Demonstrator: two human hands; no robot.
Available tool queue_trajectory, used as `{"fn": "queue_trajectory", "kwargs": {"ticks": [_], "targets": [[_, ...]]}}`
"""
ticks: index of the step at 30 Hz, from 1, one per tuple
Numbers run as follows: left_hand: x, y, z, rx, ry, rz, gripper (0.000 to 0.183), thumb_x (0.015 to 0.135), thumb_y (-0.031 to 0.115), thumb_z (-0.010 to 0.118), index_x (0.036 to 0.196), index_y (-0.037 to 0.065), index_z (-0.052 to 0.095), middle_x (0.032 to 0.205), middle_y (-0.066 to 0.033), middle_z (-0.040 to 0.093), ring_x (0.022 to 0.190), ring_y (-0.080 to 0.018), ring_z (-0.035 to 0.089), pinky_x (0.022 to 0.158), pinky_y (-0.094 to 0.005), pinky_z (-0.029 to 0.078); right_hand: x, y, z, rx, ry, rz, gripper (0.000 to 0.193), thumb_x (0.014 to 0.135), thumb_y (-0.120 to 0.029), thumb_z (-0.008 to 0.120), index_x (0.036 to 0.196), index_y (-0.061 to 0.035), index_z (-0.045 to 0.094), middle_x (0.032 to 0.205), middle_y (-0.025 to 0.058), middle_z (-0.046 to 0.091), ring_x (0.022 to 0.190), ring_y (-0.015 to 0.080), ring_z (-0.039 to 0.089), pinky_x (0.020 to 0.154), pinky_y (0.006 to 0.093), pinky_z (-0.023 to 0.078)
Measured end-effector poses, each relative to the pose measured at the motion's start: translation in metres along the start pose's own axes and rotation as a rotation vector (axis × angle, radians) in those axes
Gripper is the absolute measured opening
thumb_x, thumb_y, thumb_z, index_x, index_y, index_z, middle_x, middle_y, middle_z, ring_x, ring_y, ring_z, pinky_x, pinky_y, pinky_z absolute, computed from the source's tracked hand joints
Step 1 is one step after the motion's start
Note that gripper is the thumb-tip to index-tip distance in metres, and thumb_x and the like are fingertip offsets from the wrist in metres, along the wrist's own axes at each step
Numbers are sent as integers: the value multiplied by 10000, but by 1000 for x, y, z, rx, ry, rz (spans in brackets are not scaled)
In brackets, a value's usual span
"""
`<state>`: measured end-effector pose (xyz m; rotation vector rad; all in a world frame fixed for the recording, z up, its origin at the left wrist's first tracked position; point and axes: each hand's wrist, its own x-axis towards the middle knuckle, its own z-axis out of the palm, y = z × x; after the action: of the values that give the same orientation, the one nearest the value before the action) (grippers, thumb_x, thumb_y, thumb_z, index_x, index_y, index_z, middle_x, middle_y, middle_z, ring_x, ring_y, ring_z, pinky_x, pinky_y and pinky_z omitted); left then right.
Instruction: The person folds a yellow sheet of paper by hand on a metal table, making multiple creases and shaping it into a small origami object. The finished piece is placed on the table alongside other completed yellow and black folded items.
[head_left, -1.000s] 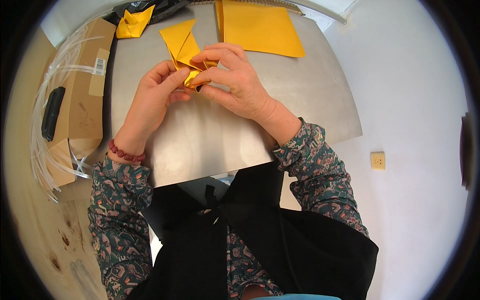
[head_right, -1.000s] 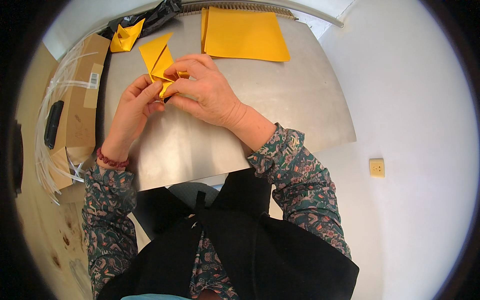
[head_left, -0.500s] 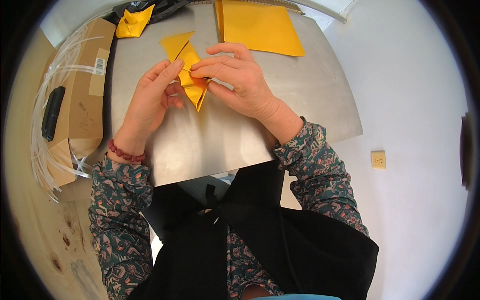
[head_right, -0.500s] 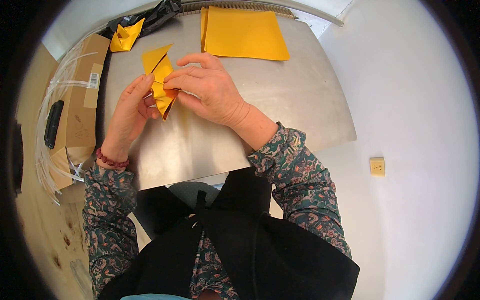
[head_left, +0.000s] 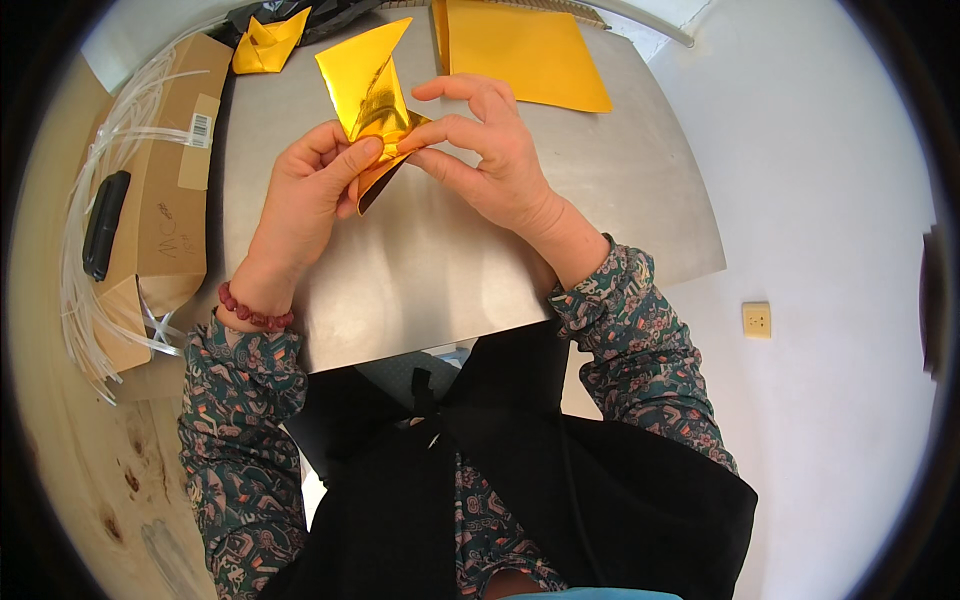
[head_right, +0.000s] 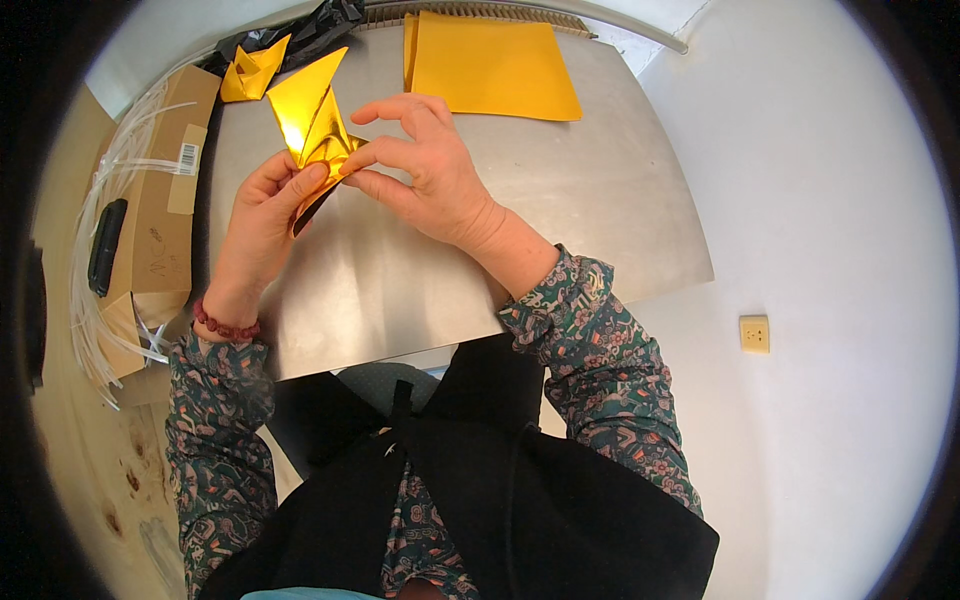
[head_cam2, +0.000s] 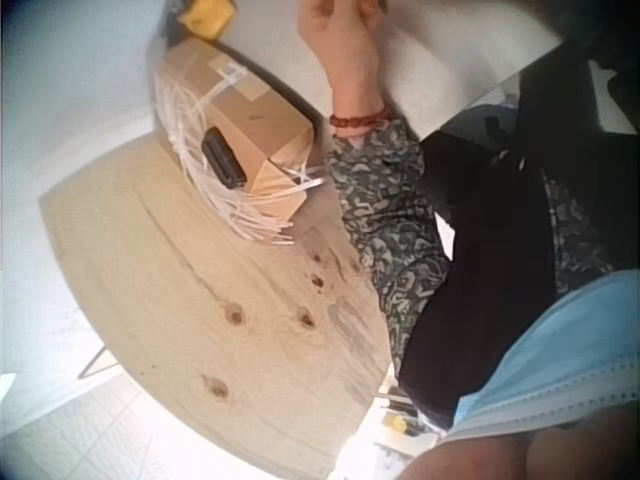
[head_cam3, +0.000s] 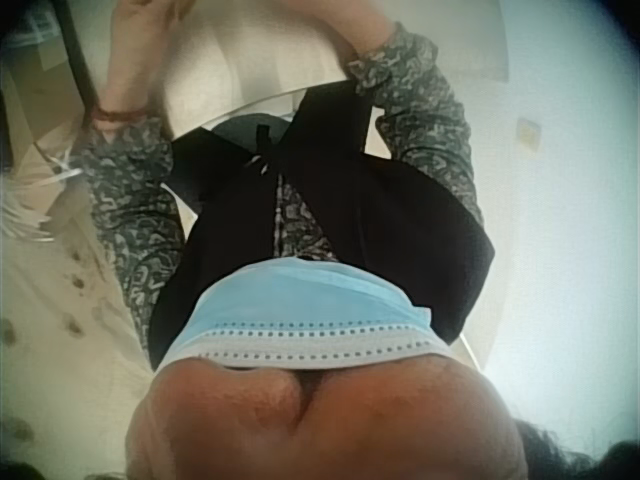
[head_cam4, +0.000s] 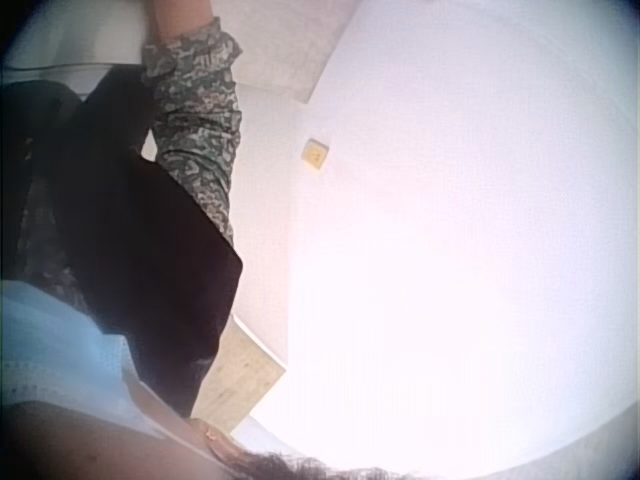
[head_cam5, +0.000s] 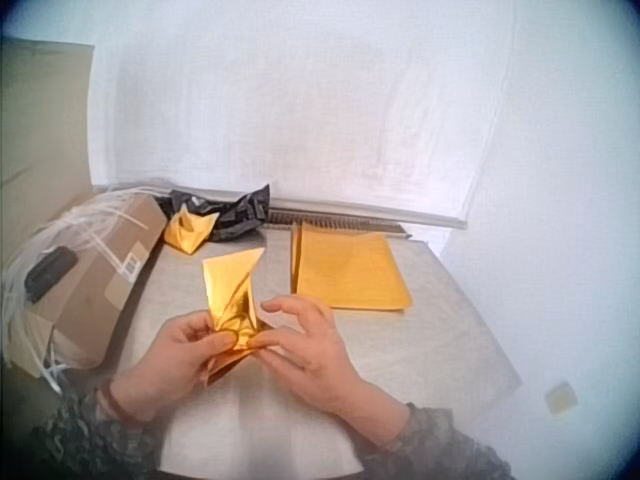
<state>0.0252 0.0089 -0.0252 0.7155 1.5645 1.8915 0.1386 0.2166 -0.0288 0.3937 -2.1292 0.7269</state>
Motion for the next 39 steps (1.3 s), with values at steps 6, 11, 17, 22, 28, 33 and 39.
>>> {"fn": "queue_trajectory", "kwargs": {"ticks": [6,11,17,22,28,33,39], "targets": [[-3,-3,5,12,43,114,149,1065,209,735,1070,60,721,820,22,701,631,-26,583,560,-187,450,-4,0,1,192,-48,126,215,904,-126,839,1115,-139,796,1344,107,686,1262,291,605,1098,402,475],[-4,-4,4,20,-28,85,164,1088,200,697,1101,37,709,911,-9,735,696,-55,661,632,-212,544,-4,1,4,474,-121,319,150,989,-134,777,1124,-70,763,1186,76,733,1114,189,667,1021,334,508],[-12,7,14,44,-17,-20,233,1124,225,625,1273,54,679,1141,-55,746,883,-102,715,722,-234,566,-7,3,13,828,-73,565,145,1034,-171,734,1083,-36,745,1031,-14,740,962,68,630,871,261,504],[-17,14,21,125,46,61,280,1105,256,657,1275,34,672,1162,-51,746,964,-129,731,733,-238,568,-7,7,7,817,-126,652,110,1073,-140,681,1096,-35,704,1108,-8,714,1021,56,614,925,262,494],[-10,10,14,200,79,98,263,1051,270,759,1157,35,713,1009,-39,781,902,-108,754,700,-232,579,-9,8,8,804,-177,666,129,1060,-158,700,1093,-34,708,1077,-19,717,961,43,618,863,237,495],[-9,5,9,166,82,86,213,1065,255,739,1106,46,725,996,-36,782,879,-100,754,680,-228,567,-9,8,11,785,-139,715,162,1013,-164,750,1114,-48,702,973,-39,690,870,36,598,764,222,486],[-7,4,7,144,58,89,212,1072,255,727,1131,51,728,1029,-38,784,892,-103,755,679,-229,560,-5,0,9,875,-70,770,353,985,-151,782,1290,-41,644,1013,33,745,912,86,672,838,253,539]]}}
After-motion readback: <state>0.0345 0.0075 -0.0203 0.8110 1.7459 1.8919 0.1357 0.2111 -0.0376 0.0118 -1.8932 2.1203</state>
